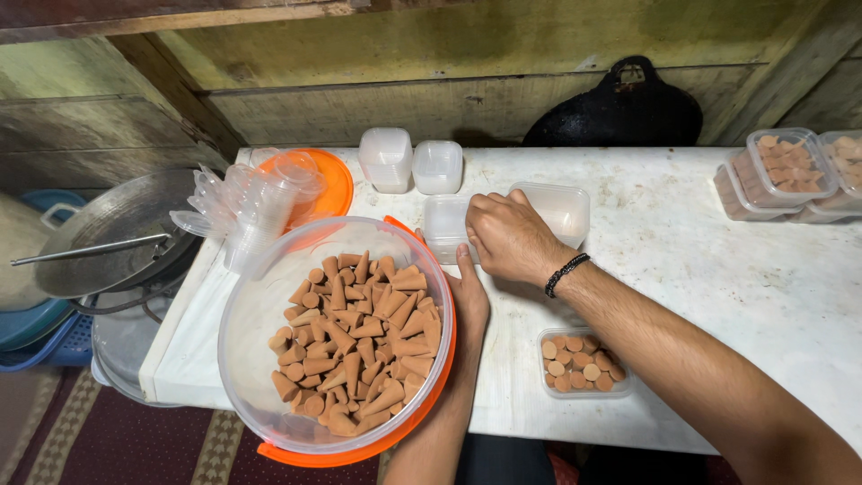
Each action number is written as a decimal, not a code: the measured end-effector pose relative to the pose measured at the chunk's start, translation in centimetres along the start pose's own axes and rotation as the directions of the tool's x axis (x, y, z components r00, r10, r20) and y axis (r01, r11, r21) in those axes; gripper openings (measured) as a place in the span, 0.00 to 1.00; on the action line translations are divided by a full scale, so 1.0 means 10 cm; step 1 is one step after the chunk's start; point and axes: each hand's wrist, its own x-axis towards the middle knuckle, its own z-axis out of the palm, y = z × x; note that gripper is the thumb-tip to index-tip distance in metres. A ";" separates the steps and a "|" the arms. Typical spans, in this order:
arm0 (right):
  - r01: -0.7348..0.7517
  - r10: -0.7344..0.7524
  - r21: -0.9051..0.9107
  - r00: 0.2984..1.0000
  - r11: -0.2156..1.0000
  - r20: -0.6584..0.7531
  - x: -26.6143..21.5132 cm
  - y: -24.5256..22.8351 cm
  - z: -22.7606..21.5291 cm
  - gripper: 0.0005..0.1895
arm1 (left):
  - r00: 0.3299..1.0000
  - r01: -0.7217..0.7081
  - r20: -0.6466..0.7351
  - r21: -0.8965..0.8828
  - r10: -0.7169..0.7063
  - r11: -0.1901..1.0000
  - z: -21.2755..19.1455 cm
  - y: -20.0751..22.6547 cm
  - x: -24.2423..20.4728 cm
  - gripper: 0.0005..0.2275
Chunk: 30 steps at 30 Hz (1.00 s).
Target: The person picks up brown incense cones from a large bucket and arranges them into several small rectangular plastic containers.
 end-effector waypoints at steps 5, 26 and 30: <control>0.033 -0.030 0.041 0.996 0.999 -0.083 -0.07 -0.07 -0.17 0.04 | 1.000 -0.001 -0.004 -0.008 0.001 1.000 -0.05 0.05 -0.04 0.40; -0.085 0.584 0.878 0.776 0.471 -0.238 -2.02 0.23 -0.01 0.07 | 0.655 -0.742 -0.088 -0.265 0.751 0.616 0.29 -0.78 -0.07 0.21; -0.217 0.592 0.825 0.788 0.523 -0.168 -2.11 0.17 0.10 0.07 | 0.693 -0.446 0.353 -0.476 0.629 0.758 0.07 -0.70 -0.41 0.19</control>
